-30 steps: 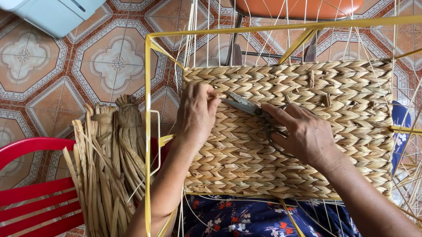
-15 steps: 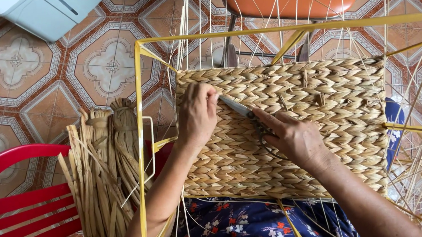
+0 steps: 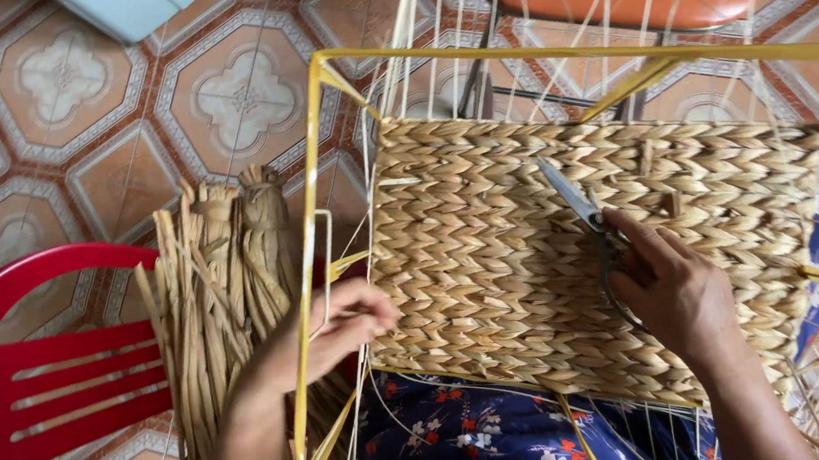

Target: The recorder is weaving a mat or basket base using dried plant strips and a yellow frame, occasionally using scissors to trim pieces.

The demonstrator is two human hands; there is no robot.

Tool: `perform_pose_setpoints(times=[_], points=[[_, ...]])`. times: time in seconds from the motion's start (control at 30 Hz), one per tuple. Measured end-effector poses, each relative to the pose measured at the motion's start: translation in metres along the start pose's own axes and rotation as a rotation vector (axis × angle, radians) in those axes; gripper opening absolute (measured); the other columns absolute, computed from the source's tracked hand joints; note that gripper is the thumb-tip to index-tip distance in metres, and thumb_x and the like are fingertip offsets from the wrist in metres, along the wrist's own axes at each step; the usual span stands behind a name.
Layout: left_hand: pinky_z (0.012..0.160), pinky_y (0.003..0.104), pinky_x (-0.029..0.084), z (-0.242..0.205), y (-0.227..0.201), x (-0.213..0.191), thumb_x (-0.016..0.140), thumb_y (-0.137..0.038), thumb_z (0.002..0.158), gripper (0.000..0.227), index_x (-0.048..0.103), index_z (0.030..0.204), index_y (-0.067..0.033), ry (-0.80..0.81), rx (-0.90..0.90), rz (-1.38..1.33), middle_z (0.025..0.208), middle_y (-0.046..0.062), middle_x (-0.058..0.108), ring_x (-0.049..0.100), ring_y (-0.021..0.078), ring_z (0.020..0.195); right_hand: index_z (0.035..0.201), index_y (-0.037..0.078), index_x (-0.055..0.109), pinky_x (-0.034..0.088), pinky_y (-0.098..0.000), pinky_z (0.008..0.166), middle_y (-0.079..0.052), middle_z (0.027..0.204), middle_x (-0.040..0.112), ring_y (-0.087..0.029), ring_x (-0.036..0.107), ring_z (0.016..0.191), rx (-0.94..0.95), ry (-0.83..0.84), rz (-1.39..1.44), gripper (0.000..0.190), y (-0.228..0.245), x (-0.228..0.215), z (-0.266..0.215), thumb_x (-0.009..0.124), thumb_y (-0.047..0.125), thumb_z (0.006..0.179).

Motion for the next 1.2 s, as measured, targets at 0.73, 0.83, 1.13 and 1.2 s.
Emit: perform_pose_setpoints(times=[0.73,0.83,1.13,1.2], points=[[0.071,0.03,0.056,0.129,0.01,-0.068,0.08,-0.016,0.089,0.017,0.067,0.087,-0.0057,-0.318,-0.005,0.76,0.091,0.004,0.066,0.066,0.0146,0.08,0.154,0.039,0.04,0.062,-0.032,0.053,-0.003,0.096,0.067,-0.014,0.067,0.075,-0.337,0.182,-0.33,0.077,0.114,0.025,0.066,0.073,0.047,0.085],[0.07,0.03,0.057,0.132,-0.001,-0.062,0.081,-0.016,0.088,0.017,0.066,0.085,-0.0067,-0.334,0.097,0.742,0.09,0.003,0.067,0.065,0.0135,0.079,0.154,0.039,0.041,0.062,-0.0315,0.048,-0.005,0.099,0.07,-0.013,0.068,0.065,-0.327,0.221,-0.309,0.073,0.114,0.032,0.065,0.072,0.044,0.088],[0.078,0.023,0.064,0.127,0.0,-0.062,0.07,-0.012,0.095,0.009,0.062,0.095,-0.008,-0.269,-0.024,0.441,0.1,0.002,0.075,0.074,0.011,0.089,0.144,0.03,0.057,0.061,-0.0322,0.052,0.001,0.1,0.075,-0.013,0.07,0.068,-0.263,0.064,-0.031,0.06,0.064,0.001,0.022,0.075,0.037,0.087],[0.081,0.022,0.064,0.126,0.012,-0.052,0.07,-0.01,0.096,0.006,0.065,0.096,-0.008,-0.126,-0.075,0.581,0.099,0.002,0.076,0.075,0.0109,0.091,0.142,0.031,0.058,0.059,-0.033,0.05,0.001,0.097,0.074,-0.014,0.071,0.069,-0.264,0.08,-0.087,0.064,0.063,-0.005,0.014,0.076,0.038,0.081]])
Point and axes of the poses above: each hand's wrist, its own z-axis towards the middle knuckle, its own x-axis out of the palm, y = z × x, the point moved 8 cm from there along z, towards the middle knuckle
